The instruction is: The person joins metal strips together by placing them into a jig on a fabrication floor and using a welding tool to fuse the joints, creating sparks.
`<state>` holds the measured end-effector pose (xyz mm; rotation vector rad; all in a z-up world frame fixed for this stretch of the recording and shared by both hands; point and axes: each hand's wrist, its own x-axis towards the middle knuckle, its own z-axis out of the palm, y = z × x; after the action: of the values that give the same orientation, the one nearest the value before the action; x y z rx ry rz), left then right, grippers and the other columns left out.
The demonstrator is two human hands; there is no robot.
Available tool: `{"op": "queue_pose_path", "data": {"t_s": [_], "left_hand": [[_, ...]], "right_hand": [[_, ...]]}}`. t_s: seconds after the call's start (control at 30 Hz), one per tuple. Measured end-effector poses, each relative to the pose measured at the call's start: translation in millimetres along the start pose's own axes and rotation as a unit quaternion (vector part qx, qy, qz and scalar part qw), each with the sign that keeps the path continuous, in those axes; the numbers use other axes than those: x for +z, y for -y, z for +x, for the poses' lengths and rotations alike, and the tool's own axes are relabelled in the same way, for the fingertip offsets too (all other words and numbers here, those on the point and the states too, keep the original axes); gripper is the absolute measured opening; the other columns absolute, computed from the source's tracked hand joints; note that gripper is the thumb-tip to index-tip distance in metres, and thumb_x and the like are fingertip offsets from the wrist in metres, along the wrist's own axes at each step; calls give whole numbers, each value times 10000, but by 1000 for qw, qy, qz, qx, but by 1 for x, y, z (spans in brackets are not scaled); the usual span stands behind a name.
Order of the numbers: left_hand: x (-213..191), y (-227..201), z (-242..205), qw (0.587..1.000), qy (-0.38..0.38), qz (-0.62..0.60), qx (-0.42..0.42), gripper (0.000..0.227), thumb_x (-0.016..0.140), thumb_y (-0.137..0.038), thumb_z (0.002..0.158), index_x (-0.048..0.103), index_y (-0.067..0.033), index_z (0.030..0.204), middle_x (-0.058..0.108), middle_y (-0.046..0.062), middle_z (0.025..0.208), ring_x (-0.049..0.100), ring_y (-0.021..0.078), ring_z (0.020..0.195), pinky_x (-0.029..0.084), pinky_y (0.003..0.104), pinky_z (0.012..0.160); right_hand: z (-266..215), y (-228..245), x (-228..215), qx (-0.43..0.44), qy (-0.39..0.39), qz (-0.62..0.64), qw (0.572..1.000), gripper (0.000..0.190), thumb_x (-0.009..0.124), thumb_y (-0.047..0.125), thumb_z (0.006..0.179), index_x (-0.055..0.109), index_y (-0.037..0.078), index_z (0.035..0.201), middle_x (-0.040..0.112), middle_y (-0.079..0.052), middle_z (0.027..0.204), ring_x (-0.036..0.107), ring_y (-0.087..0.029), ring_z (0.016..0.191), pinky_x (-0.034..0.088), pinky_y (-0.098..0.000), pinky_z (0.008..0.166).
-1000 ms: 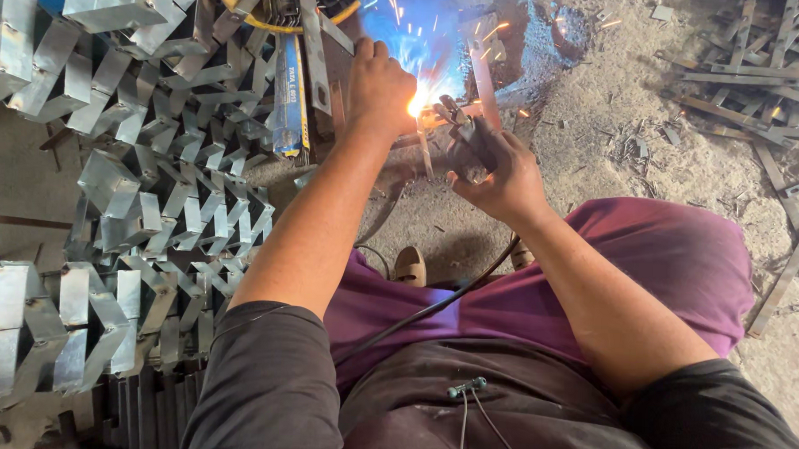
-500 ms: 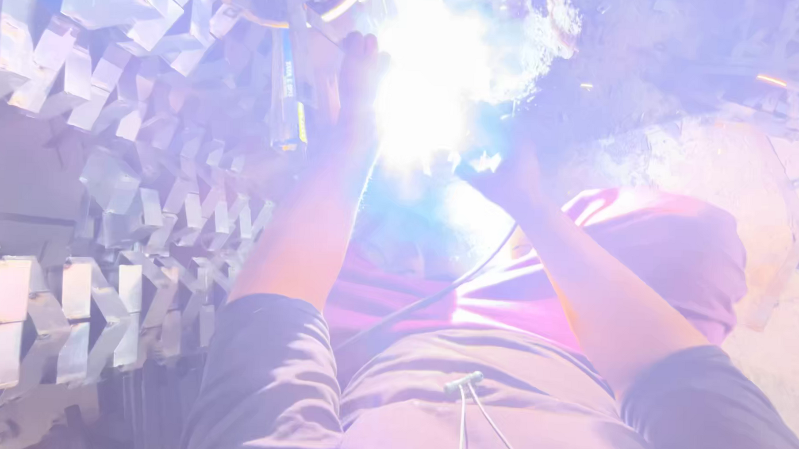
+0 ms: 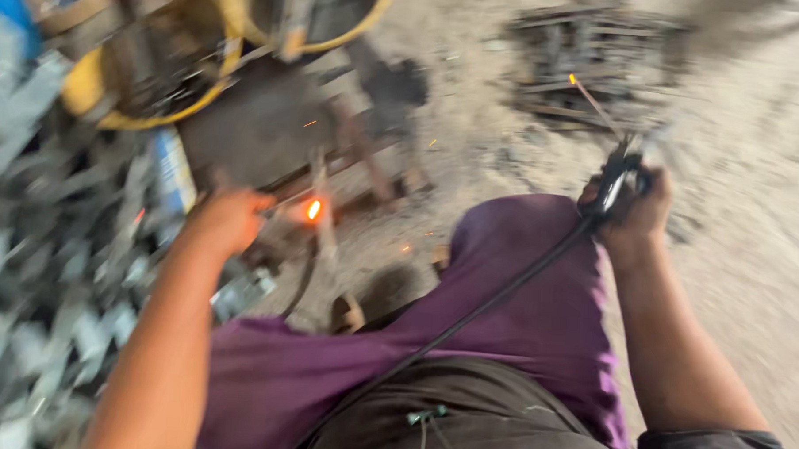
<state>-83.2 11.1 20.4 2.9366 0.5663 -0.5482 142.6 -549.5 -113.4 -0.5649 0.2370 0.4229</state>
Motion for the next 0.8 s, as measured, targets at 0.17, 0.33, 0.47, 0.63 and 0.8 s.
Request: {"op": "queue_pose_path", "data": {"t_s": [0.17, 0.33, 0.47, 0.63, 0.8], "left_hand": [[-57, -100, -34, 986, 116, -11, 115, 449, 734, -128, 843, 731, -316, 1251, 732, 66, 1267, 692, 287, 1189, 543, 416, 1043], [-93, -238, 32, 886, -308, 147, 313, 288, 590, -100, 987, 703, -184, 1238, 626, 83, 1308, 408, 379, 1422, 125, 684, 1193], [-84, -281, 76, 837, -474, -38, 273, 430, 630, -158, 964, 635, -129, 1392, 558, 139, 1497, 430, 400, 1420, 208, 625, 1206], [-5, -248, 64, 868, -393, -133, 273, 281, 677, -232, 990, 709, -110, 1241, 559, 127, 1482, 473, 390, 1413, 280, 608, 1205], [71, -156, 21, 892, -306, -279, 179, 283, 735, -227, 906, 757, -66, 1137, 670, 143, 1330, 629, 359, 1207, 514, 432, 1019]], "right_hand": [[-57, -4, -116, 50, -221, -110, 968, 352, 449, 436, 908, 634, 147, 983, 683, -90, 921, 651, -284, 853, 553, -487, 853], [-90, -43, -127, 167, -269, -162, 935, 501, 434, 497, 922, 677, 67, 1007, 722, -115, 928, 676, -259, 871, 545, -428, 856], [-95, -50, -143, 140, -254, -331, 898, 391, 512, 412, 941, 716, 97, 1050, 660, -64, 845, 595, -187, 722, 461, -371, 617], [-87, -9, -173, 69, -309, -530, 786, 382, 680, 395, 975, 718, 15, 967, 606, -52, 705, 537, -167, 565, 432, -338, 479], [-70, 44, -137, -129, -278, -652, 693, 296, 794, 300, 927, 758, 8, 954, 631, -39, 690, 490, -119, 551, 380, -301, 478]]}}
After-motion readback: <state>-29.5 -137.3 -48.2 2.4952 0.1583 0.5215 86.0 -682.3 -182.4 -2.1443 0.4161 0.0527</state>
